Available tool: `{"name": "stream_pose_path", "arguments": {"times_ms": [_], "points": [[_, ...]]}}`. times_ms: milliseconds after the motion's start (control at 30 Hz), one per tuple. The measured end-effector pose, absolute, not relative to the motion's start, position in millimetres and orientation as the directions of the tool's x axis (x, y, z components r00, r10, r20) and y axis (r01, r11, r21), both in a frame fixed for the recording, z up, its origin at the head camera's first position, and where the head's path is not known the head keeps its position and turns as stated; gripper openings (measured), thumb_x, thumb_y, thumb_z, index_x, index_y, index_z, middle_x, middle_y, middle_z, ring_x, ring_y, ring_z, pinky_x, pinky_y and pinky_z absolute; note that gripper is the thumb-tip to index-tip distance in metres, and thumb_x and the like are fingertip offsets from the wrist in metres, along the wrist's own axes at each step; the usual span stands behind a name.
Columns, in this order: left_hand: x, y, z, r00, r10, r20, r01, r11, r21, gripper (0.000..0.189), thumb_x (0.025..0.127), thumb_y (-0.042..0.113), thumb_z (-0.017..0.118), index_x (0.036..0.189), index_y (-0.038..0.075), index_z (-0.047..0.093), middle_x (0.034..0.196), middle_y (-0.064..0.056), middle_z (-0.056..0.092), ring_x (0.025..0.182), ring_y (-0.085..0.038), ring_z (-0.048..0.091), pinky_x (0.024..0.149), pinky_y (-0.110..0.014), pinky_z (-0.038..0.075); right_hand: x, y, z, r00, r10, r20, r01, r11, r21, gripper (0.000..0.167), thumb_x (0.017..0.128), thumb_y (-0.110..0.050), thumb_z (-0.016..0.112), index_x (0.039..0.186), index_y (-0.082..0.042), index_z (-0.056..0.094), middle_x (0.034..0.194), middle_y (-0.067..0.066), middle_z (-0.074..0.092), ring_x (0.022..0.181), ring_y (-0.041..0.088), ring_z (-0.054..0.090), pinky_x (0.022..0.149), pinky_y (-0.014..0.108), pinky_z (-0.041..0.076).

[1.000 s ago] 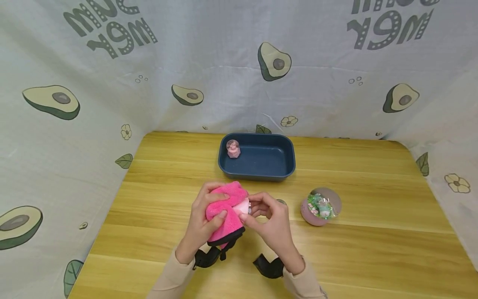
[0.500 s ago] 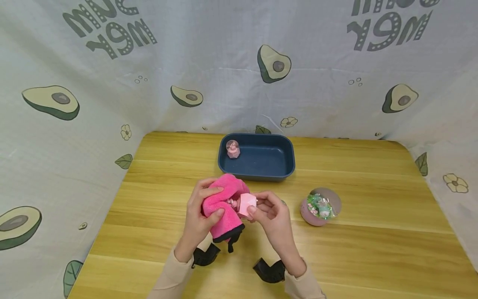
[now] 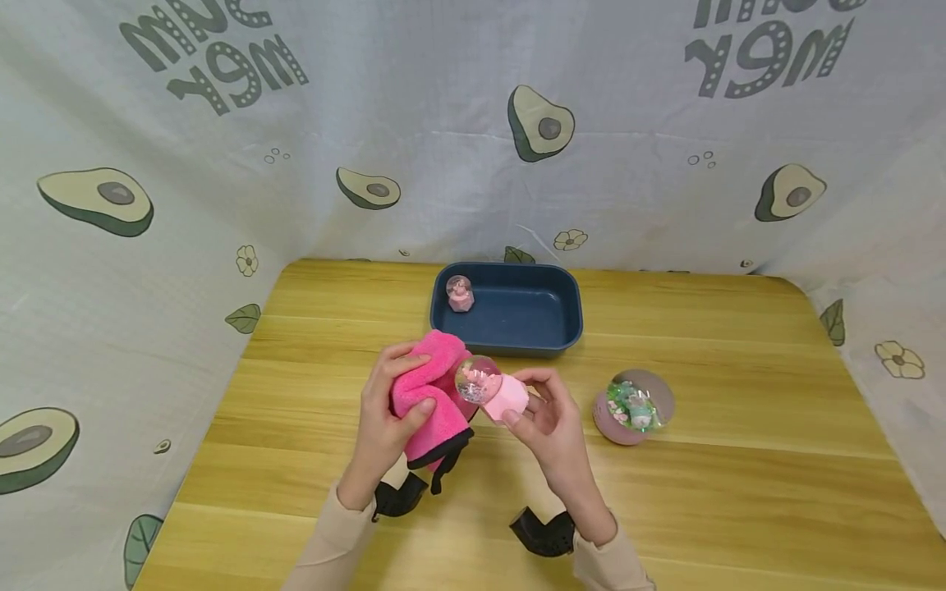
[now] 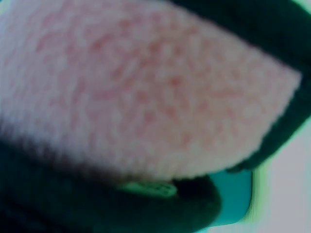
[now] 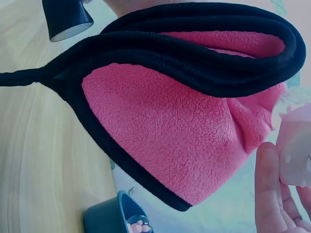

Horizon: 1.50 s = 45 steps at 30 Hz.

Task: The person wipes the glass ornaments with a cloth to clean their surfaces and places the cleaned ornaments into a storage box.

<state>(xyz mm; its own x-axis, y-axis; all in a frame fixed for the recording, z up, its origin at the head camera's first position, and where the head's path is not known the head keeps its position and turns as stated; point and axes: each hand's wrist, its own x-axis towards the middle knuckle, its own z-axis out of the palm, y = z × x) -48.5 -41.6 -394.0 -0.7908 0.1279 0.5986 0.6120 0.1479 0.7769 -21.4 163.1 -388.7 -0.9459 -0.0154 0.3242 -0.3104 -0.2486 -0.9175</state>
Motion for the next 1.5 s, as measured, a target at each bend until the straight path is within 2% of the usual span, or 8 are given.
{"name": "stream_pose_path", "arguments": {"times_ms": [200,400,700,900,1167,1267,1367,1500], "points": [[-48.6,-41.0,-394.1,-0.799,0.129,0.588,0.602,0.14,0.786,0.048,0.09,0.047,0.06,0.118,0.009,0.054,0.125,-0.015,0.05,0.114,-0.029,0.051,0.079,-0.039,0.055,-21.7,163.3,-387.8,-0.931,-0.052,0.36,-0.321,-0.348,-0.881,0.04,0.084,0.003,0.062,0.121,-0.005,0.048,0.115,0.011,0.051,0.101,0.018,0.053,0.08,0.024,0.053],[-47.7,-40.6,-393.6,-0.81,0.131,0.572,0.586,0.125,0.8,0.047,0.09,0.044,0.061,0.12,0.009,0.054,0.126,-0.014,0.05,0.114,-0.028,0.051,0.08,-0.039,0.055,-20.7,162.5,-385.4,-0.919,-0.069,0.388,-0.336,-0.378,-0.863,0.049,0.085,0.006,0.058,0.131,-0.004,0.044,0.123,0.011,0.05,0.106,0.019,0.055,0.085,0.027,0.051],[-46.7,-37.7,-393.8,-0.816,0.143,0.56,0.575,0.107,0.811,0.049,0.09,0.047,0.06,0.12,0.009,0.054,0.127,-0.013,0.05,0.116,-0.028,0.05,0.081,-0.039,0.054,-17.3,167.6,-378.0,-0.939,-0.028,0.342,-0.334,-0.16,-0.929,0.061,0.076,0.02,0.058,0.13,-0.006,0.048,0.124,0.008,0.051,0.109,0.018,0.05,0.088,0.021,0.047],[-46.1,-35.5,-394.1,-0.818,0.176,0.548,0.569,0.103,0.816,0.049,0.09,0.048,0.059,0.121,0.01,0.055,0.127,-0.012,0.051,0.116,-0.027,0.049,0.081,-0.038,0.054,-19.3,171.3,-375.8,-0.926,-0.073,0.371,-0.355,-0.171,-0.919,0.064,0.073,0.025,0.06,0.13,0.002,0.042,0.121,0.011,0.051,0.107,0.021,0.051,0.081,0.023,0.05],[-45.7,-33.3,-394.1,-0.83,0.21,0.517,0.543,0.089,0.835,0.051,0.09,0.048,0.058,0.125,0.011,0.053,0.13,-0.01,0.049,0.119,-0.026,0.047,0.084,-0.038,0.053,-17.2,173.6,-372.5,-0.906,-0.142,0.398,-0.375,-0.163,-0.913,0.055,0.073,0.026,0.059,0.125,0.012,0.047,0.122,0.016,0.054,0.111,0.023,0.054,0.09,0.024,0.048],[-45.6,-33.7,-393.8,-0.834,0.233,0.5,0.529,0.084,0.844,0.053,0.091,0.049,0.056,0.128,0.011,0.051,0.133,-0.01,0.048,0.122,-0.026,0.045,0.086,-0.039,0.052,-17.3,175.1,-372.6,-0.856,-0.19,0.481,-0.465,-0.124,-0.877,0.05,0.075,0.021,0.066,0.122,0.014,0.049,0.12,0.018,0.054,0.111,0.024,0.055,0.091,0.026,0.048],[-45.0,-34.2,-393.5,-0.836,0.275,0.474,0.507,0.058,0.86,0.054,0.093,0.05,0.052,0.131,0.012,0.048,0.135,-0.009,0.046,0.123,-0.025,0.043,0.087,-0.039,0.051,-20.4,176.2,-373.7,-0.747,-0.249,0.617,-0.637,0.003,-0.771,0.044,0.081,-0.002,0.073,0.118,0.014,0.054,0.117,0.02,0.056,0.11,0.022,0.055,0.09,0.024,0.048],[-43.8,-31.7,-394.3,-0.826,0.335,0.454,0.486,0.013,0.874,0.053,0.094,0.048,0.05,0.132,0.012,0.044,0.137,-0.009,0.043,0.123,-0.025,0.042,0.086,-0.038,0.052,-24.9,176.5,-376.8,-0.625,-0.272,0.731,-0.78,0.21,-0.589,0.049,0.086,-0.031,0.069,0.111,0.01,0.061,0.113,0.018,0.061,0.109,0.015,0.057,0.091,0.02,0.046]]}}
